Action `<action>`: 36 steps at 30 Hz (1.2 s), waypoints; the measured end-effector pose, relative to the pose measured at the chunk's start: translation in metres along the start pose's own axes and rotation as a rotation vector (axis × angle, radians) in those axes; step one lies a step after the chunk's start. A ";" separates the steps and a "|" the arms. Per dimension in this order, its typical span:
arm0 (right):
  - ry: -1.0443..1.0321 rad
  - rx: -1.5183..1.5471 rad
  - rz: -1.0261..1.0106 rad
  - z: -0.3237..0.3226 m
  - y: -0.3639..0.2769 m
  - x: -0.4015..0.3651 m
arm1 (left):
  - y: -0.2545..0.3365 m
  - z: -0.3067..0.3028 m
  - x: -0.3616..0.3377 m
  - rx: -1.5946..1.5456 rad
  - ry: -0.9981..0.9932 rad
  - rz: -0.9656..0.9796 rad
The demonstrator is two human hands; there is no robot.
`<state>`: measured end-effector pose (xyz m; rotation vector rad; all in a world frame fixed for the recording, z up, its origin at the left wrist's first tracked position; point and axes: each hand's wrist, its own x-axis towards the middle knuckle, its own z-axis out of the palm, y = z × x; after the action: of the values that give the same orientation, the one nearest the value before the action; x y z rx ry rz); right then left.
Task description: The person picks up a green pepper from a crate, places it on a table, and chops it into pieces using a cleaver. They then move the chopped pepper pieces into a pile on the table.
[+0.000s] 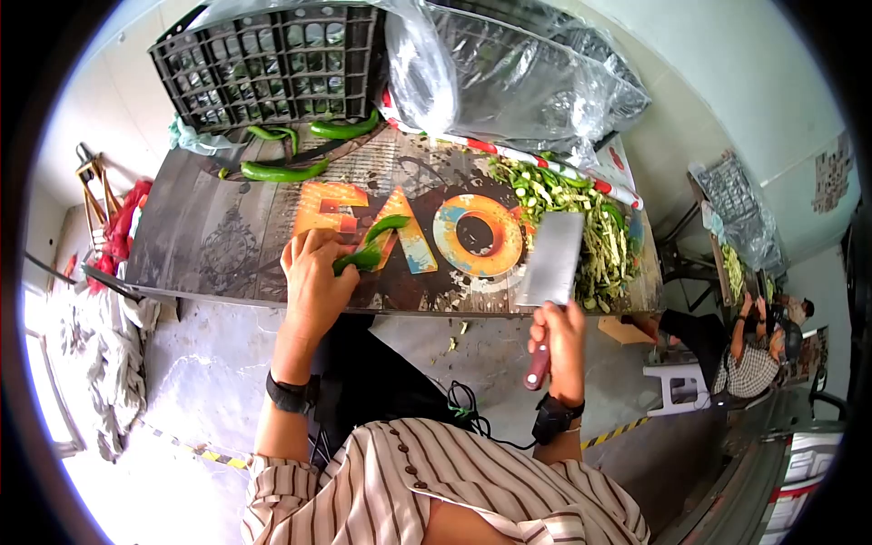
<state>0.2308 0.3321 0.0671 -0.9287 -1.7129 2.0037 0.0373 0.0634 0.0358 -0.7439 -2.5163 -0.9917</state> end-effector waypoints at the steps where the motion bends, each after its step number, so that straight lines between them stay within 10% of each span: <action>1: 0.052 -0.016 -0.044 -0.003 -0.003 0.000 | -0.003 0.000 0.004 0.000 0.013 -0.011; 23: -0.064 0.031 -0.018 0.029 0.004 -0.013 | -0.071 0.010 0.069 0.216 -0.067 -0.226; 28: -0.058 0.030 -0.018 0.029 0.007 -0.015 | -0.049 0.013 0.055 0.191 0.244 -0.024; 36: -0.074 0.023 -0.013 0.034 0.004 -0.016 | -0.013 0.035 0.042 0.142 -0.051 0.262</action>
<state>0.2204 0.2962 0.0691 -0.8435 -1.7256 2.0697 -0.0076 0.0942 0.0247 -1.0327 -2.4207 -0.7061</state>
